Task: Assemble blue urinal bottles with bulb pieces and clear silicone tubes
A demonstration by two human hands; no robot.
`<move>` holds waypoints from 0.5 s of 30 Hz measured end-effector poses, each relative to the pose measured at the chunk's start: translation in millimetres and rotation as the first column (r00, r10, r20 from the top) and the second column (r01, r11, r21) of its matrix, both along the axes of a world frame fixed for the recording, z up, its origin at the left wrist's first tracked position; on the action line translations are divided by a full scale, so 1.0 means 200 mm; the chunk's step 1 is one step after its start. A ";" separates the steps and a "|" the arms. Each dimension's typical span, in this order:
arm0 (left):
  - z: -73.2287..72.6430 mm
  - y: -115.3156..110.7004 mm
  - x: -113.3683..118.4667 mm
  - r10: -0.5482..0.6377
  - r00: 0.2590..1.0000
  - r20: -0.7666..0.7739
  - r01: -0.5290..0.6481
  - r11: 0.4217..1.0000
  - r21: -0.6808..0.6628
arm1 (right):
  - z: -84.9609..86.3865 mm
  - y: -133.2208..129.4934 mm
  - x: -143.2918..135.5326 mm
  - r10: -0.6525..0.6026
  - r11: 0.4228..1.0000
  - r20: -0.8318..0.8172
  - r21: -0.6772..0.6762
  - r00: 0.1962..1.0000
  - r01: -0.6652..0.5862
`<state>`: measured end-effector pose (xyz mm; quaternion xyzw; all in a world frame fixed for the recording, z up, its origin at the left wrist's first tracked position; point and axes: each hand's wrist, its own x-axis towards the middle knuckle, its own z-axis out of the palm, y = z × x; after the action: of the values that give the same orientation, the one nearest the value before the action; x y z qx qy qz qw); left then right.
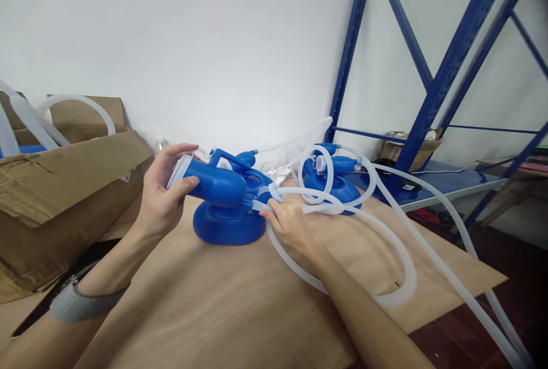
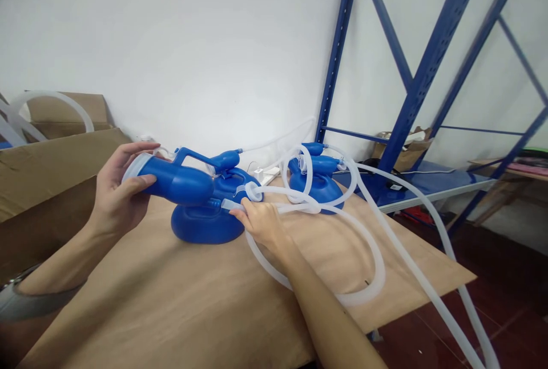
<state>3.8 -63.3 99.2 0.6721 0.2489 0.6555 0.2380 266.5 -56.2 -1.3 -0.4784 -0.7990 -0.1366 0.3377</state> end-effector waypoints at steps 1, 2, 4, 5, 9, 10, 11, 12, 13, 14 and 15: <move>-0.01 0.01 0.00 0.011 0.999 -0.034 -0.011 1.000 -0.001 | 0.00 0.00 0.00 -0.002 1.000 0.003 0.007 1.000 0.002; -0.02 0.02 0.00 0.016 0.998 -0.069 -0.017 1.000 -0.002 | 0.00 0.00 0.00 -0.004 1.000 0.006 0.014 1.000 0.004; -0.04 0.04 0.00 0.009 0.994 -0.111 -0.009 1.000 -0.001 | 0.00 0.01 0.01 -0.013 0.999 0.009 0.032 1.000 0.013; -0.04 0.04 0.00 -0.001 0.994 -0.113 0.001 1.000 -0.001 | 0.00 0.01 0.01 -0.013 0.999 0.013 0.038 1.000 0.012; -0.05 0.05 0.01 -0.035 0.999 -0.030 0.034 0.999 -0.031 | 0.00 0.01 0.02 0.067 0.997 0.055 0.027 0.996 -0.068; -0.05 0.05 0.01 -0.040 0.999 -0.015 0.040 0.998 -0.044 | 0.00 0.01 0.02 0.081 0.996 0.055 0.022 0.995 -0.082; -0.05 0.06 0.01 -0.043 0.999 -0.006 0.042 0.998 -0.055 | 0.00 0.01 0.02 0.084 0.996 0.050 0.021 0.995 -0.085; -0.05 0.06 0.01 -0.046 0.999 -0.003 0.045 0.997 -0.064 | -0.01 0.02 0.02 0.076 0.997 0.045 0.025 0.996 -0.078; -0.05 0.07 0.01 -0.052 0.999 -0.004 0.051 0.996 -0.074 | -0.01 0.02 0.02 0.065 0.997 0.042 0.031 0.997 -0.067; -0.05 0.07 0.01 -0.061 0.998 -0.003 0.060 0.995 -0.085 | -0.01 0.02 0.02 0.056 0.998 0.047 0.038 0.997 -0.058; -0.06 0.07 0.01 -0.071 0.997 0.004 0.071 0.993 -0.098 | -0.02 0.02 0.02 0.050 0.998 0.057 0.044 0.997 -0.053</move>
<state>5.8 -48.6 88.0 0.6680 0.2567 0.6337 0.2938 271.5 -51.8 -4.6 -0.4457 -0.8168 -0.1594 0.3297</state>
